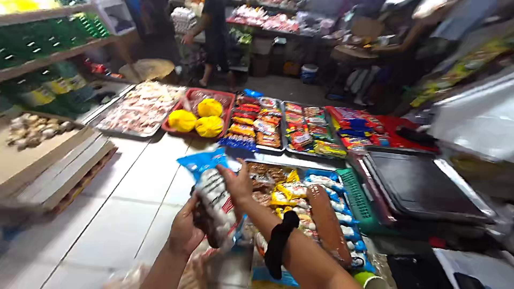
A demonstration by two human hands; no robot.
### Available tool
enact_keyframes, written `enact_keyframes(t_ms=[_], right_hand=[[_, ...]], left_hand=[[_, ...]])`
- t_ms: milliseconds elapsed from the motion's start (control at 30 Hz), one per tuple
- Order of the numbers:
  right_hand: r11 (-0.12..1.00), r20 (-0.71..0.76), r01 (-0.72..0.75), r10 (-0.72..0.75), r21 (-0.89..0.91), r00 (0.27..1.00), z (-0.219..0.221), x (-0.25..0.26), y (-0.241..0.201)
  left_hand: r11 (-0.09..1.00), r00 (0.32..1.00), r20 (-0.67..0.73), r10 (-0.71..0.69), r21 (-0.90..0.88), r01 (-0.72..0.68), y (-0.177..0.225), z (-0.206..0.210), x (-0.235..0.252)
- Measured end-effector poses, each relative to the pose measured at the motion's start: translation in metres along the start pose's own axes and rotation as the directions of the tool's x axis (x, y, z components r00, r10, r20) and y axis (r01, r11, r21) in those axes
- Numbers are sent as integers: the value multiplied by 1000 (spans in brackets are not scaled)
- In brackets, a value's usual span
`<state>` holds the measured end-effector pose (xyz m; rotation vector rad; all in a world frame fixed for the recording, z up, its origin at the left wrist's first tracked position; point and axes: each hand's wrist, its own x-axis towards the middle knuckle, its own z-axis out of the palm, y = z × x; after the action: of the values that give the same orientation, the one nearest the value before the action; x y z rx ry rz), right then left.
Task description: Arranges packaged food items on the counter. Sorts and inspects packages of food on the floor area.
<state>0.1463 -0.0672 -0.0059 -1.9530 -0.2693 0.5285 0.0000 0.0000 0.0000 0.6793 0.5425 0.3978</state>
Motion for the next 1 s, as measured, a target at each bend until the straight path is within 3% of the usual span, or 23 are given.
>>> enact_keyframes(t_ms=[67, 167, 400, 500, 567, 600, 700, 767, 800, 867, 933, 967, 1000], right_hand=[[993, 49, -113, 114, -27, 992, 13, 15, 13], [998, 97, -57, 60, -34, 993, 34, 37, 20], [986, 111, 42, -24, -164, 994, 48, 107, 34], [854, 284, 113, 42, -507, 958, 54, 128, 62], [690, 418, 217, 136, -691, 898, 55, 125, 79], [661, 442, 260, 121, -704, 889, 55, 119, 80], [681, 454, 309, 37, -664, 890, 45, 81, 64], [670, 527, 284, 189, -686, 829, 32, 59, 52], [666, 568, 262, 293, -699, 769, 24, 55, 51], [670, 605, 232, 398, -705, 689, 14, 49, 60], [697, 599, 181, 419, -694, 682, 11, 42, 64], [723, 587, 138, 417, -677, 694, 13, 39, 65], [754, 562, 77, 413, -653, 716, 15, 37, 65]], left_hand=[[998, 993, -111, -38, 43, 43, 7, -22, 0], [997, 976, -217, -12, 72, 28, 15, -54, 0], [957, 920, -292, 262, 199, -209, 86, -100, -23], [936, 904, -315, 289, 292, -197, 98, -108, -31], [916, 909, -303, 287, 363, -169, 91, -117, -32], [908, 912, -295, 284, 387, -158, 87, -120, -31], [869, 950, -228, 212, 488, -76, 71, -114, -27], [799, 994, -100, 37, 600, 31, 49, -95, -21], [719, 997, -23, -73, 691, 68, 30, -88, -13], [369, 961, 89, -261, 929, 14, -18, -79, 11], [-56, 923, 10, -385, 998, -34, -60, -69, 33], [-202, 924, -40, -381, 979, -41, -73, -65, 42], [-281, 933, -58, -356, 958, -48, -78, -63, 52]])
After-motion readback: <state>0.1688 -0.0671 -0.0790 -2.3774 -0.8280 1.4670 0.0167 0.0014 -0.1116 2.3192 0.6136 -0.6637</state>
